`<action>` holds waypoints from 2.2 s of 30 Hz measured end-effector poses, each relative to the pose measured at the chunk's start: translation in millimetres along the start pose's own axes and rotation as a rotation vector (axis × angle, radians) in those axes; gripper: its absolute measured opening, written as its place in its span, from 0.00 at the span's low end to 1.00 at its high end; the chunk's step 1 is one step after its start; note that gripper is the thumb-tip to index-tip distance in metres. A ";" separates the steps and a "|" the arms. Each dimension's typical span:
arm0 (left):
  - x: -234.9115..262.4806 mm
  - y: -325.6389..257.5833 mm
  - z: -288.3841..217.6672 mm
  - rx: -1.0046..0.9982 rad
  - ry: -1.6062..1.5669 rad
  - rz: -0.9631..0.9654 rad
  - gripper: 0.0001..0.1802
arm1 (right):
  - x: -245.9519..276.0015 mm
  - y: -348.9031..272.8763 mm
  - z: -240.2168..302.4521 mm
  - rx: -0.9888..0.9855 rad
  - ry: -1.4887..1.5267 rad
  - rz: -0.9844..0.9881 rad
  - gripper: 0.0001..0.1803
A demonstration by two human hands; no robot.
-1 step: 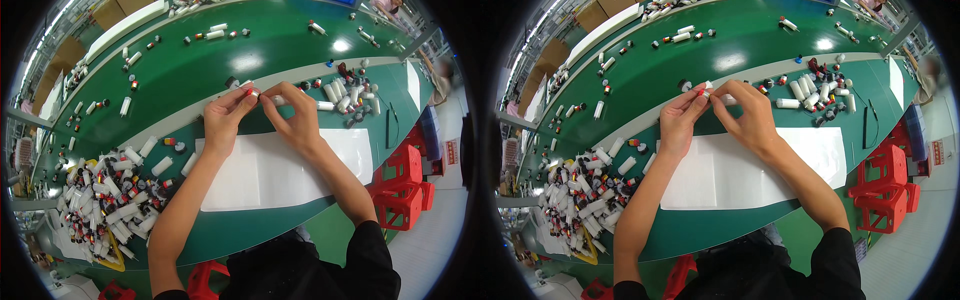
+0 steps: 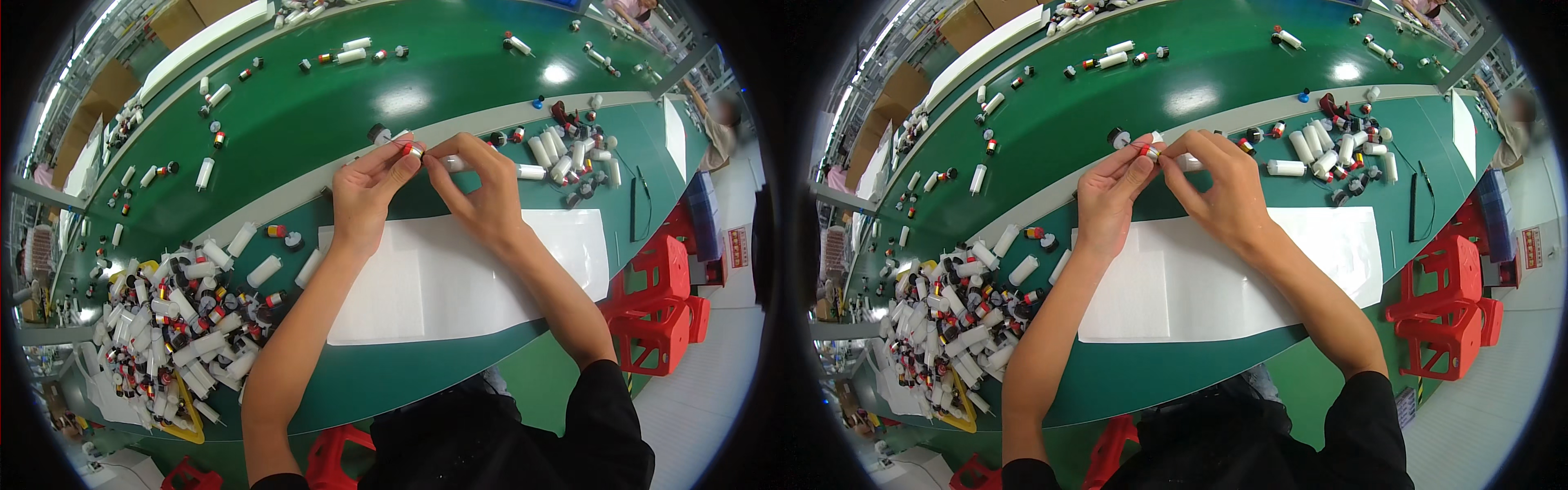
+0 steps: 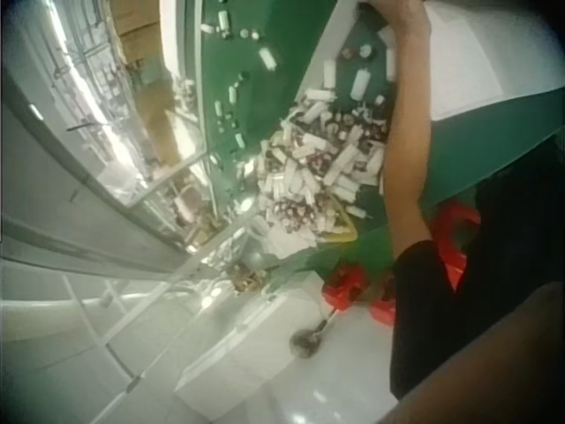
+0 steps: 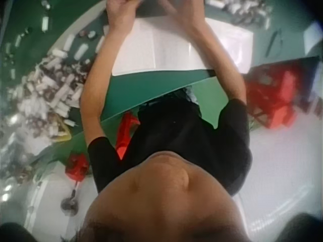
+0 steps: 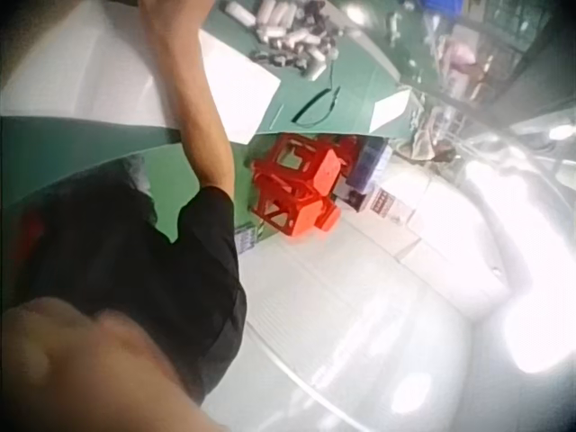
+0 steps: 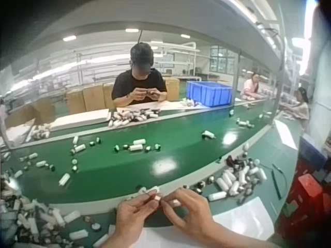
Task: Assembling small electronic or plastic components on a production line.
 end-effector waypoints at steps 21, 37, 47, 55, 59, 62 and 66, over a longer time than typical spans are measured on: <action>10.7 0.7 -7.0 -0.072 0.172 -0.044 0.11 | 3.2 -28.0 35.0 0.115 -0.391 0.076 0.10; 4.8 3.0 7.3 -0.033 0.242 0.012 0.14 | -30.1 -80.8 -0.8 -0.134 -0.236 0.296 0.05; 11.5 2.0 6.4 -0.033 0.243 -0.045 0.14 | -21.9 -77.1 -15.6 -0.098 -0.089 0.285 0.04; 0.5 5.9 5.8 -0.006 0.149 -0.028 0.16 | 34.0 -33.8 19.9 -0.013 0.114 0.233 0.12; -5.7 7.1 7.6 0.027 0.063 -0.024 0.14 | 52.2 12.0 17.6 0.041 0.005 0.144 0.09; -7.1 6.2 5.7 0.054 0.073 0.006 0.13 | 45.1 31.5 5.5 -0.088 0.023 0.119 0.07; -0.1 3.6 10.0 0.087 0.072 -0.023 0.11 | 13.0 29.1 -2.7 -0.178 0.114 0.308 0.06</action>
Point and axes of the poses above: each hand's wrist, its own y-axis towards the middle knuckle, its own x-axis out of the back of the hand, z = x × y, the point moved 10 cm from there along y, towards the middle knuckle, and after that the axes turned 13 degrees about -x, right-handed, at the moved point
